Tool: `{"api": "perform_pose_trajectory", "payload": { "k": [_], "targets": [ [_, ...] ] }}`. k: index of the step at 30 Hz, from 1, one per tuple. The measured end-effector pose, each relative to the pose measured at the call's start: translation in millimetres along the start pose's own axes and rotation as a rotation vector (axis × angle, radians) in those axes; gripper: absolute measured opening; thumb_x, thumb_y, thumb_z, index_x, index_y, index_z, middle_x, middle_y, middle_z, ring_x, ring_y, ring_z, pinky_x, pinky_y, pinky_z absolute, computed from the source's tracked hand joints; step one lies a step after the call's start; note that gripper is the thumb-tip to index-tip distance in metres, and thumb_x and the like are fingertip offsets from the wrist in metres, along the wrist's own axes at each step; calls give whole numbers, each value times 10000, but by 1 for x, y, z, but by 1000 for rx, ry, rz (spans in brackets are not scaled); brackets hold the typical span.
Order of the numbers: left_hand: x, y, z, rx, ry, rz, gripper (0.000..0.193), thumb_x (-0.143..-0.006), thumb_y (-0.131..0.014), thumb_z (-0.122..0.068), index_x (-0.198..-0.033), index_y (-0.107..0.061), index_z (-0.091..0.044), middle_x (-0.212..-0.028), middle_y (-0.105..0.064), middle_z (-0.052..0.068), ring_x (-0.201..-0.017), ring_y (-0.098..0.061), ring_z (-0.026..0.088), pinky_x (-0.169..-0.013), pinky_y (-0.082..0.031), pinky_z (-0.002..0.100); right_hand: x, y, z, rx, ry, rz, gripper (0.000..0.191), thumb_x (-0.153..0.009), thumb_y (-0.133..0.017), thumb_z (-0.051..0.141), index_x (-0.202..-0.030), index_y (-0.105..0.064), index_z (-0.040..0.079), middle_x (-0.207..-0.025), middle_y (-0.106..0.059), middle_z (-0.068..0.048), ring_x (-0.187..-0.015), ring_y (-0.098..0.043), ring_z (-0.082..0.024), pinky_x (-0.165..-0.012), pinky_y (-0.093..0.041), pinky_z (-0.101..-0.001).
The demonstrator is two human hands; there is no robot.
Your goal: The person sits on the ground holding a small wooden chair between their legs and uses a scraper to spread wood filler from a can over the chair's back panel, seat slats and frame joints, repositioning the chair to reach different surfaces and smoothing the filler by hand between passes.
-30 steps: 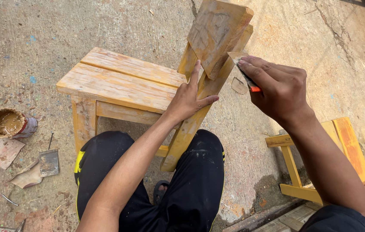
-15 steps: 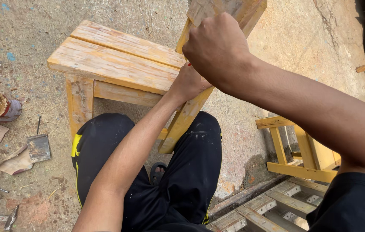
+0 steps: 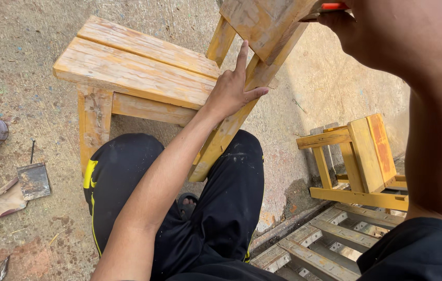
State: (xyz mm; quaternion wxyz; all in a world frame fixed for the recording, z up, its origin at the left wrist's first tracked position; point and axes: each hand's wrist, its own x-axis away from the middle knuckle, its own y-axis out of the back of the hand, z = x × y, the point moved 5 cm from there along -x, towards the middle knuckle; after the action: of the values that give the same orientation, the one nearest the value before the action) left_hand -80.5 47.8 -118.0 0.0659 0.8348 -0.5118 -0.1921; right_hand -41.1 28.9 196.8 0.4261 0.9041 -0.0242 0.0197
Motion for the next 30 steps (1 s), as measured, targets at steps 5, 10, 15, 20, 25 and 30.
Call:
{"api": "perform_pose_trajectory", "payload": {
  "k": [5, 10, 15, 20, 25, 30],
  "targets": [
    [1, 2, -1, -11, -29, -23, 1306, -857, -832, -606, -1618, 101, -99, -739, -671, 226, -727, -695, 418, -705, -555, 483, 37, -25, -5, -322, -109, -301, 182, -990, -755, -11, -1168, -775, 23, -1054, -752, -151, -877, -737, -269, -772, -584, -345],
    [1, 1, -3, -11, 16, -5, 1293, -849, -831, -589, -1621, 87, -106, -760, -679, 259, -742, -699, 438, -713, -553, 497, 57, -84, 25, -397, -289, -448, 391, -933, -646, -112, -1277, -766, 30, -1238, -767, -156, -1033, -778, -258, -807, -613, -344],
    [3, 1, -5, 54, 9, 0, 1245, -838, -818, -392, -1658, 75, -108, -867, -734, 271, -848, -731, 456, -771, -571, 519, 75, -114, 106, -495, -268, -405, 357, -865, -654, -81, -1199, -728, 18, -1198, -746, -152, -1118, -743, -283, -876, -623, -379],
    [3, 2, -8, -8, 53, 6, 1237, -837, -830, -370, -1652, 64, -110, -969, -713, 336, -952, -701, 502, -834, -556, 531, 88, -108, 98, -672, -336, -425, 368, -848, -673, -92, -1183, -746, 42, -1137, -773, -141, -1019, -765, -274, -826, -621, -357],
    [3, 6, -18, -12, 27, 5, 1293, -826, -842, -563, -1616, 65, -88, -1162, -648, 395, -1038, -669, 521, -914, -538, 518, 91, -85, 47, -704, -474, -593, 260, -949, -750, -45, -1194, -747, 41, -1134, -763, -157, -974, -776, -273, -821, -610, -323],
    [7, 10, -27, -14, 16, -5, 1276, -824, -817, -575, -1631, 34, -74, -1236, -629, 397, -1075, -671, 512, -958, -533, 509, 77, -88, 2, -542, -510, -735, 288, -989, -716, -68, -1260, -736, 28, -1233, -749, -168, -1147, -756, -294, -946, -620, -353]
  ]
}}
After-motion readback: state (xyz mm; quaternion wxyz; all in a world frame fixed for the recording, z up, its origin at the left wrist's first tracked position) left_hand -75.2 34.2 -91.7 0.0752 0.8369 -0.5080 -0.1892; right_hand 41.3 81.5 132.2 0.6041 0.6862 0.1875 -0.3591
